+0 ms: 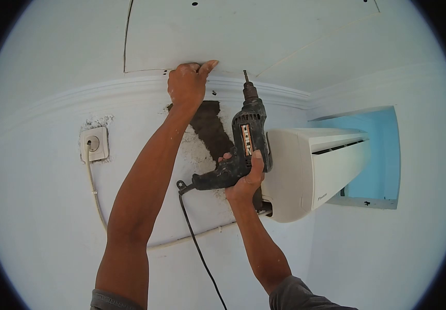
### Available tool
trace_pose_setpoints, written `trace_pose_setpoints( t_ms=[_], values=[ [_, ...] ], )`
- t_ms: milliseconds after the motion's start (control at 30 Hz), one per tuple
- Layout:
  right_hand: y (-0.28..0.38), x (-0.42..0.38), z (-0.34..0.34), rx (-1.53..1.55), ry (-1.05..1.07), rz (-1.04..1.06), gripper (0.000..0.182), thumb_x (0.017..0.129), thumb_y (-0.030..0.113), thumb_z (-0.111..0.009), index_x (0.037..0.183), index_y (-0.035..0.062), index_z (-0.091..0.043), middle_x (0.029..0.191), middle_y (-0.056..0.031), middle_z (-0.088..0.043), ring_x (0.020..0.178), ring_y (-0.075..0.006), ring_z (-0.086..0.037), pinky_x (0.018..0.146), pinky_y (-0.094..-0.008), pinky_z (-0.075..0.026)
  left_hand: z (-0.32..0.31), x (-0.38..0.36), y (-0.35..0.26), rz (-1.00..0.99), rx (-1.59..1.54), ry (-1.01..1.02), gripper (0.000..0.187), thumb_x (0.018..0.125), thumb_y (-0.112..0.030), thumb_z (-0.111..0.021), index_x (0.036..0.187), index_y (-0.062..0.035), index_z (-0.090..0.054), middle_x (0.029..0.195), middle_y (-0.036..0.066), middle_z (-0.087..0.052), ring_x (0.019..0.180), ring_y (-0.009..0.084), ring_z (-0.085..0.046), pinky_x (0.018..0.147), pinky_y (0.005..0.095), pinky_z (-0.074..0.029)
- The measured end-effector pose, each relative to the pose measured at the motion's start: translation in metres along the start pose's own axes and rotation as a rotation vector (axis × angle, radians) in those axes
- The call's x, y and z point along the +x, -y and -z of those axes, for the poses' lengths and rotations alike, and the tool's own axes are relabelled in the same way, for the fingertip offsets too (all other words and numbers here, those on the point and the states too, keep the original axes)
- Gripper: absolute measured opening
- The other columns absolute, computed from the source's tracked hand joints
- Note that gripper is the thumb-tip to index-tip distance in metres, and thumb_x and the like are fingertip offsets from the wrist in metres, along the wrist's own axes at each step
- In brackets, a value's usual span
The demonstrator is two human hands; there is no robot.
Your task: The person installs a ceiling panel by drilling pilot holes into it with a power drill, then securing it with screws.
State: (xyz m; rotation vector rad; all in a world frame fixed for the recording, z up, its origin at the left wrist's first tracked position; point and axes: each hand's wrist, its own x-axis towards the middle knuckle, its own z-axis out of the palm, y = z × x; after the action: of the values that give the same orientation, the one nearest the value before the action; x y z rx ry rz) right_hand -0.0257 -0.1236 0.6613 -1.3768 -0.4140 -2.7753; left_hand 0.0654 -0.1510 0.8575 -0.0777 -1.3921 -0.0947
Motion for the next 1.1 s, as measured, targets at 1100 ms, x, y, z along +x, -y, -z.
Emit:
trace_pose_setpoints(
  t_ms=[1100],
  values=[
    [0.014, -0.003, -0.012, -0.089, -0.01, 0.006, 0.039, 0.088, 0.027, -0.063, 0.112, -0.0017, -0.052, 0.09, -0.0126, -0.061, 0.07, -0.0238, -0.065, 0.064, -0.0408, -0.058, -0.007, 0.002, 0.006, 0.01, 0.022, -0.037, 0.059, 0.081, -0.054, -0.069, 0.055, -0.0018, -0.061, 0.047, 0.009, -0.054, 0.043, 0.0247, -0.049, 0.053, 0.0387, -0.044]
  ],
)
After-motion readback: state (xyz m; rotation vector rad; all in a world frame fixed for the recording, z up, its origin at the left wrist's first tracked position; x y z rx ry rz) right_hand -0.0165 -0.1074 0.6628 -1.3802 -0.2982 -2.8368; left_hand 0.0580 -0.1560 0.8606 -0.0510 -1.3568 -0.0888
